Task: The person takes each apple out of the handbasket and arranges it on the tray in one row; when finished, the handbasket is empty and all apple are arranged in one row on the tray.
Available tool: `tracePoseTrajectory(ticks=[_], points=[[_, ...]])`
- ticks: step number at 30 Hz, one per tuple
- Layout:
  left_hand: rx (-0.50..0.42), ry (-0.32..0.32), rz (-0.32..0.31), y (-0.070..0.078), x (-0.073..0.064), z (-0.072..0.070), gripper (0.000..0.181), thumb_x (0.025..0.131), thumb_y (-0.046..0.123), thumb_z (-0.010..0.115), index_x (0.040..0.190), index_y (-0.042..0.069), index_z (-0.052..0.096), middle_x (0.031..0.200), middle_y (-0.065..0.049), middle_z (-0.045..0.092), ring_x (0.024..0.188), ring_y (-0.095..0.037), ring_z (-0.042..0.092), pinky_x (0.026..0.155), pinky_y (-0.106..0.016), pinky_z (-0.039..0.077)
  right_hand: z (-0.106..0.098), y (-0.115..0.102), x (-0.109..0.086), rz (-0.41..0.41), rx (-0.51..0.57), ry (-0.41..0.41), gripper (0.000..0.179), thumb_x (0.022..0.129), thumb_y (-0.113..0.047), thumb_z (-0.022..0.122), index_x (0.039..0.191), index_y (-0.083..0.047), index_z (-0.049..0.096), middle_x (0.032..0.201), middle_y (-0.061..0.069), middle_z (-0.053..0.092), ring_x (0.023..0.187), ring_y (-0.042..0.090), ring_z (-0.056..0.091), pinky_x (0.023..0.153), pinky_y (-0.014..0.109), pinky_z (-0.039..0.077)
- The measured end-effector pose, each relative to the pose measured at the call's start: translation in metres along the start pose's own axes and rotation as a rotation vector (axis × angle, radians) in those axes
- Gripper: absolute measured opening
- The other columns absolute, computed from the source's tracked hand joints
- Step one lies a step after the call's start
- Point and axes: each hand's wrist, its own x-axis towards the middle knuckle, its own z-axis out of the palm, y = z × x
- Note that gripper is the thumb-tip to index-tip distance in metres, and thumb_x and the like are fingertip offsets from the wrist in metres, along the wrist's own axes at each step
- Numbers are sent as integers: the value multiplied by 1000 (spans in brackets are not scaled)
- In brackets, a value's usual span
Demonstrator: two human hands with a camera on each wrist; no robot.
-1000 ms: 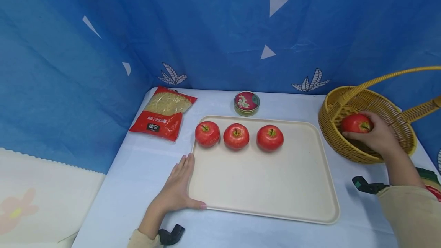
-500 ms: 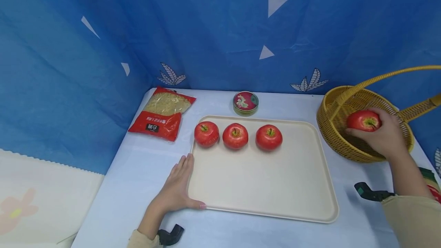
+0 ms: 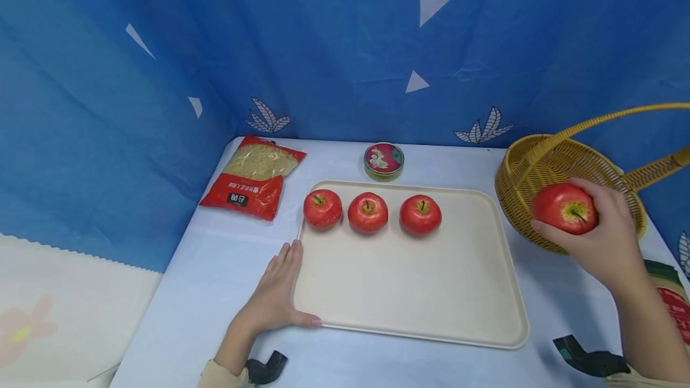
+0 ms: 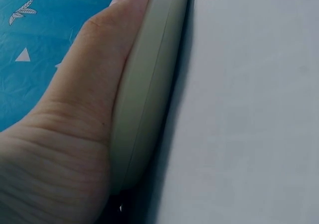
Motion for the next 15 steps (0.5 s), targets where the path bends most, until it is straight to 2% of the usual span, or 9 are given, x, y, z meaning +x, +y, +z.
tracePoseTrajectory(ticks=[2,3,5,6,7,9,12,15], points=[[0,0,2,0,0,0,153,49,75,83,160,16,-3,169,-4,1,157,-27,-3,125,-55,4,0,-8,-6,-34,6,-19,96,75,-21,87,153,-12,33,149,26,31,135,48,28,67,43,59],[-1,1,5,0,0,0,153,49,75,83,160,16,-2,169,-4,1,157,-28,-3,125,-55,4,1,-11,-8,-54,13,-31,96,74,-21,89,152,-11,35,147,26,32,133,48,29,62,31,55],[1,1,5,0,0,-1,153,49,76,83,160,16,-3,169,-4,1,157,-27,-4,126,-55,3,5,-17,-12,-86,24,-69,96,72,-22,90,151,-11,37,144,26,35,128,48,31,60,17,43],[1,1,5,0,0,-1,153,48,76,83,160,16,-3,169,-4,1,157,-27,-4,126,-55,3,7,-20,-13,-98,32,-91,95,71,-23,90,150,-11,38,143,26,35,126,48,32,60,23,49],[1,1,6,0,0,-1,153,48,76,83,160,15,-3,169,-4,1,157,-27,-4,126,-55,3,10,-22,-14,-107,33,-111,95,71,-25,91,150,-12,39,141,26,36,124,48,33,60,23,51],[0,3,6,0,0,0,153,48,76,83,160,15,-3,169,-5,1,157,-28,-3,125,-55,4,18,-26,-16,-131,42,-149,94,70,-27,91,148,-12,41,140,26,38,122,49,36,62,42,58],[2,4,4,-1,0,1,154,48,76,83,160,16,-3,169,-4,1,157,-27,-3,125,-56,4,29,-31,-15,-143,40,-204,96,69,-34,91,149,-14,41,138,26,39,120,50,38,69,63,57],[4,3,5,-1,1,2,153,48,76,83,160,16,-3,169,-4,1,157,-27,-3,125,-56,4,40,-32,-13,-154,35,-246,97,69,-39,91,149,-14,41,137,26,40,119,50,41,70,63,57]])
